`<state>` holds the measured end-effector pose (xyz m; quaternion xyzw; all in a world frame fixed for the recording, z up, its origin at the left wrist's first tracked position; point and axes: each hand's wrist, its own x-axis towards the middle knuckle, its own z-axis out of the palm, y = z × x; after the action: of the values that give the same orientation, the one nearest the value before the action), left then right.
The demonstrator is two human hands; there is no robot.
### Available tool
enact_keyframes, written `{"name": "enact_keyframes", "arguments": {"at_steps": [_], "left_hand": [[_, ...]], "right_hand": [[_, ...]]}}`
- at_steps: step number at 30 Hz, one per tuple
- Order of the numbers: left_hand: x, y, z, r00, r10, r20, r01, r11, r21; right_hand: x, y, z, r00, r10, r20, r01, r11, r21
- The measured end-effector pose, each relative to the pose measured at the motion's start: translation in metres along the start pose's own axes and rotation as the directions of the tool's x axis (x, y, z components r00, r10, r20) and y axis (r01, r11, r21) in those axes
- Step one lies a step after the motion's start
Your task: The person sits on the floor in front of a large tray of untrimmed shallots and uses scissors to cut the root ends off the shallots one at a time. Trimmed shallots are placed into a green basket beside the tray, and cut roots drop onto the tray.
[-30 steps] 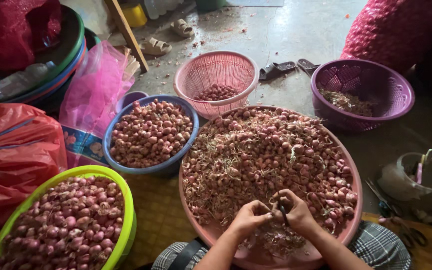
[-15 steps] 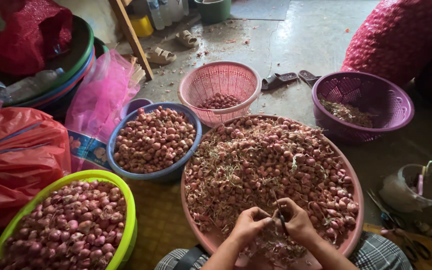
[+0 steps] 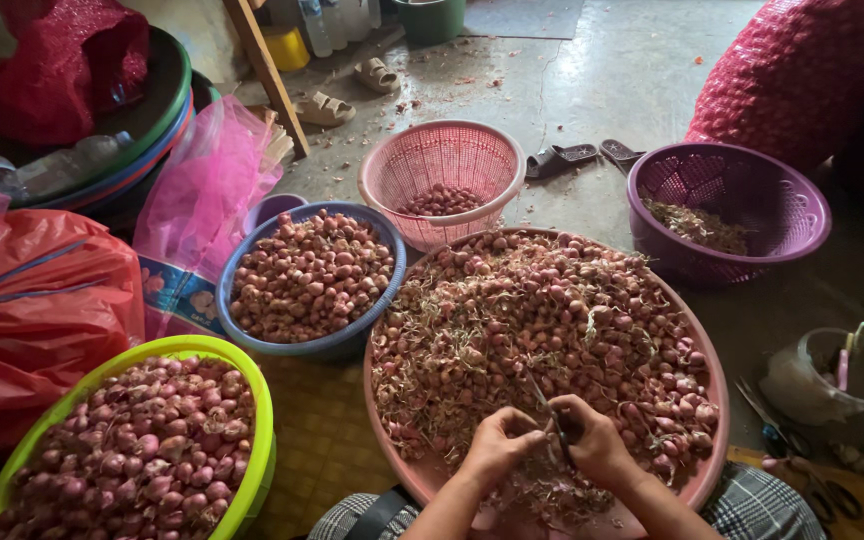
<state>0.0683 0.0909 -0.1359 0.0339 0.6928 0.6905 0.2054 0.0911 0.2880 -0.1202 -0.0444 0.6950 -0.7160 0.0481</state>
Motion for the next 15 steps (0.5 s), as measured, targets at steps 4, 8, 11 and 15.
{"name": "enact_keyframes", "arguments": {"at_steps": [4,8,11,15], "left_hand": [[-0.003,0.005,0.002,0.999,0.019,0.051,-0.017,0.999,-0.045],[-0.002,0.014,-0.004,0.995,0.019,-0.097,-0.038,0.981,-0.19],[0.002,0.021,-0.014,0.98,0.057,-0.191,-0.109,0.956,-0.272],[0.003,0.019,-0.015,0.992,-0.01,-0.125,-0.033,0.94,-0.339]], "right_hand": [[-0.003,-0.019,0.006,0.992,0.006,-0.123,-0.033,0.976,-0.214],[-0.004,-0.052,-0.003,0.951,0.213,-0.223,-0.281,0.896,-0.345],[-0.004,-0.07,-0.004,0.94,0.318,-0.125,-0.332,0.767,-0.549],[-0.011,-0.076,0.0,0.958,0.285,0.022,-0.214,0.766,-0.606]]}}
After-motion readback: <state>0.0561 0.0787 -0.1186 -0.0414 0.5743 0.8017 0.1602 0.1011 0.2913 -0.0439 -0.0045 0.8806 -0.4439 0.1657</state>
